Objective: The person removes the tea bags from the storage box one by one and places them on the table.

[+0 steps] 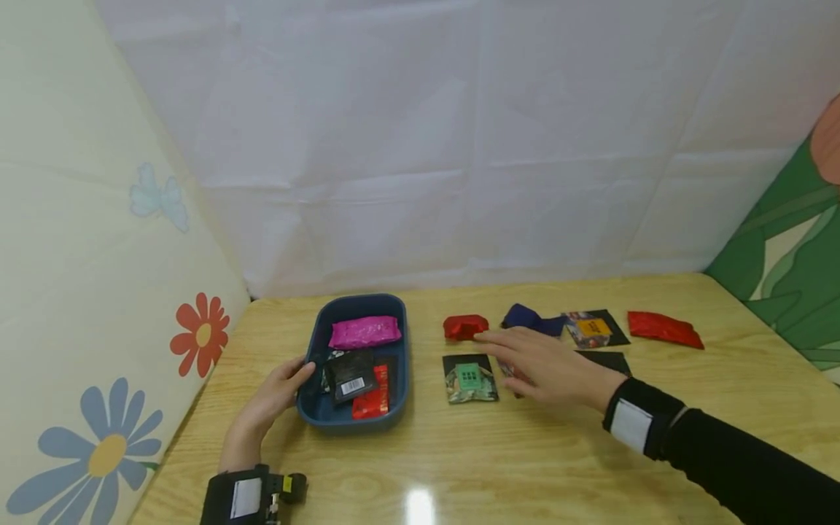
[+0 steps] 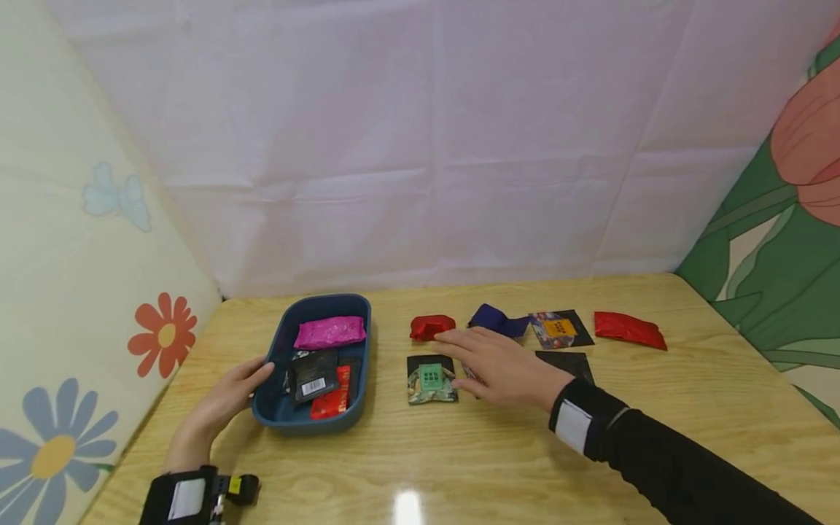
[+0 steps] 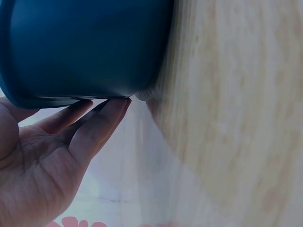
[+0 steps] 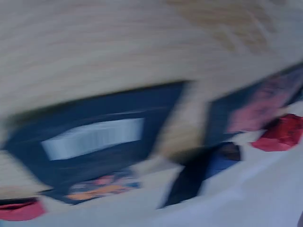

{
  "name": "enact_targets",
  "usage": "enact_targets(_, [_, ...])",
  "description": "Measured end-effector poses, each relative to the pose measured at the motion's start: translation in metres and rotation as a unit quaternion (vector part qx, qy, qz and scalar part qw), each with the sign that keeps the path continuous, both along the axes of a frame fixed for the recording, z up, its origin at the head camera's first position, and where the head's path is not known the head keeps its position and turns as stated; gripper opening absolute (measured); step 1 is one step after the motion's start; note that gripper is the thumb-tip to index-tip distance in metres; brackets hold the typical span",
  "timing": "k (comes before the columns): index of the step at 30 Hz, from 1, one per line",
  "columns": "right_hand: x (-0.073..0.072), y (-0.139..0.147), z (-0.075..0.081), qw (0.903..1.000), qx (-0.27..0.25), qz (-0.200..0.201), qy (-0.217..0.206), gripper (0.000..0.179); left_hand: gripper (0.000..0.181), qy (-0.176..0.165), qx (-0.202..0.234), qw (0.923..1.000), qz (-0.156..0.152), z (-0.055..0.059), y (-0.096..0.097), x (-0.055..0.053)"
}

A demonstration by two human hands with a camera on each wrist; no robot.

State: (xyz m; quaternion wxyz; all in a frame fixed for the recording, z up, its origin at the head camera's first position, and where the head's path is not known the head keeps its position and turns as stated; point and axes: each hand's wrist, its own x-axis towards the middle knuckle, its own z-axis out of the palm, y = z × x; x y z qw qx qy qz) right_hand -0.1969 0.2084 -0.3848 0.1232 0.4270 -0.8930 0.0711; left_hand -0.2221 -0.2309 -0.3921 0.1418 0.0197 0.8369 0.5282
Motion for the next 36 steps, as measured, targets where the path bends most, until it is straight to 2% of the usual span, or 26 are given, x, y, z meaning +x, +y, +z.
enact_targets(3, [-0.004,-0.021,0.006,0.9999,-0.005,0.013,-0.005,0.060,0.057,-0.001,-0.001,1.0000,-0.001,0.000,0.000,0.000])
enact_targets(8, [-0.011,-0.050,0.012,0.9992,0.017,0.014,-0.035,0.059,0.057,-0.002,0.001,1.0000,0.001,-0.001,-0.001,0.000])
enact_targets(12, [-0.016,-0.072,0.015,0.9991,0.013,0.014,-0.038,0.059,0.058,-0.003,-0.001,1.0000,0.000,-0.001,-0.002,0.000])
enact_targets(19, [-0.022,-0.114,0.023,0.9972,-0.001,-0.005,-0.075,0.056,0.056,0.004,0.002,1.0000,-0.002,-0.002,-0.002,0.001])
enact_targets(25, [-0.024,-0.141,0.027,0.9951,0.051,-0.008,-0.084,0.059,0.057,0.003,0.003,1.0000,-0.003,-0.002,-0.001,0.001])
enact_targets(33, [-0.028,-0.168,0.027,0.9928,0.100,-0.008,-0.065,0.059,0.059,-0.005,0.003,1.0000,-0.007,0.001,-0.002,-0.001])
enact_targets(36, [-0.028,-0.180,0.031,0.9897,0.121,-0.017,-0.075,0.062,0.058,-0.003,0.004,0.9999,-0.011,0.002,-0.002,-0.001])
